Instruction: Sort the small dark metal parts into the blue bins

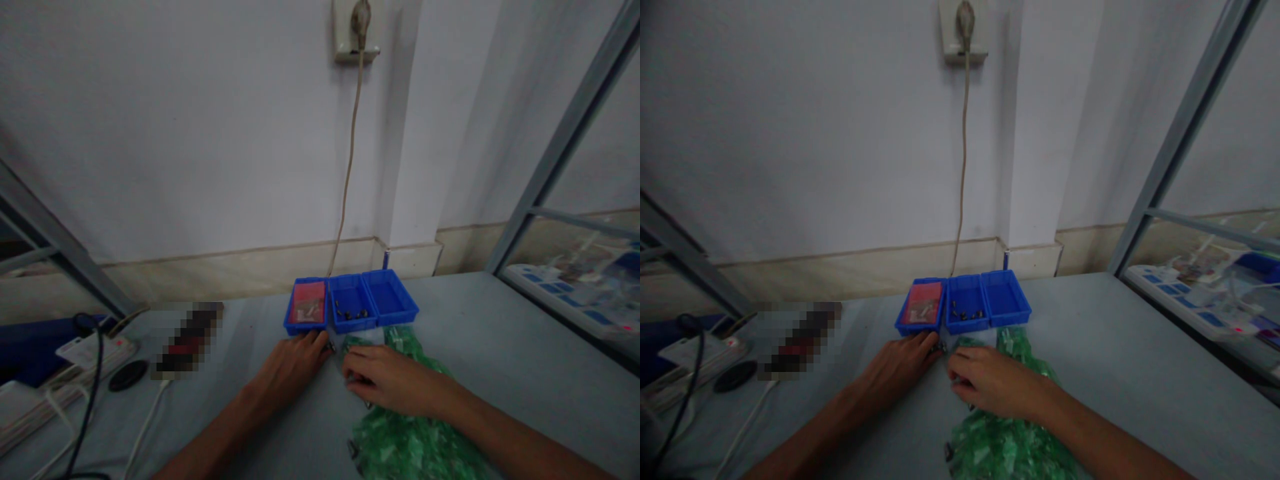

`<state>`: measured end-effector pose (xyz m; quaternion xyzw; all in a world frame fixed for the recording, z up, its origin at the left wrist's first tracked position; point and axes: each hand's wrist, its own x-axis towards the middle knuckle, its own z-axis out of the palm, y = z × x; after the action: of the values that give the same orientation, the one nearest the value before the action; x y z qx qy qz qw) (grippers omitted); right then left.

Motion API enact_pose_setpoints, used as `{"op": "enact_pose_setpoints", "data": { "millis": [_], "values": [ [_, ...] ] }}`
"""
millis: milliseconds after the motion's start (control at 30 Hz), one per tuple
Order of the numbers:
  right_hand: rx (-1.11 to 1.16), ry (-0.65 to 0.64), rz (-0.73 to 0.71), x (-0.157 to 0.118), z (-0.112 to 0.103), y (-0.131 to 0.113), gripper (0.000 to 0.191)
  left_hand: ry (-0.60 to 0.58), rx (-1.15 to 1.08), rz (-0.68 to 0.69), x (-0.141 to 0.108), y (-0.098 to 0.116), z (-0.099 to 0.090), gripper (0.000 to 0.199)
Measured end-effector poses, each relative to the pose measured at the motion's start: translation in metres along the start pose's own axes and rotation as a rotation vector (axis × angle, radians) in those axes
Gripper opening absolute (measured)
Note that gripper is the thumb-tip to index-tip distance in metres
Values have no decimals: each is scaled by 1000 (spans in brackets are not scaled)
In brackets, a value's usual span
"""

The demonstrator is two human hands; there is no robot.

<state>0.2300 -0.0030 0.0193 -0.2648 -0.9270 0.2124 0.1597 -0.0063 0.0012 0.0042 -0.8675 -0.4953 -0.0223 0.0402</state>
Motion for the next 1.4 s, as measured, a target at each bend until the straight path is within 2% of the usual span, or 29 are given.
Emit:
{"op": "enact_pose_setpoints", "data": {
  "millis": [167,367,467,600,733,900,1167,1400],
  "values": [
    [59,-4,-19,1,-1,-1,14,-3,9,5,1,0,1,18],
    [10,-18,-41,0,-1,0,22,-18,8,-3,1,2,-4,18],
    [-64,-3,-17,-1,-2,0,19,-16,5,2,0,1,-4,17],
    [-162,-51,36,-2,2,3,12,-8,5,-1,0,-1,0,17],
    [-210,-47,7,-2,5,5,8,8,7,7,0,-2,4,18],
    [-209,-16,-22,0,3,2,9,11,11,11,0,-2,5,17],
    [-302,34,44,0,0,5,13,-24,12,-4,1,1,-2,18],
    [-280,-17,39,0,-3,3,15,-27,11,1,1,2,-5,19]
  ]
}}
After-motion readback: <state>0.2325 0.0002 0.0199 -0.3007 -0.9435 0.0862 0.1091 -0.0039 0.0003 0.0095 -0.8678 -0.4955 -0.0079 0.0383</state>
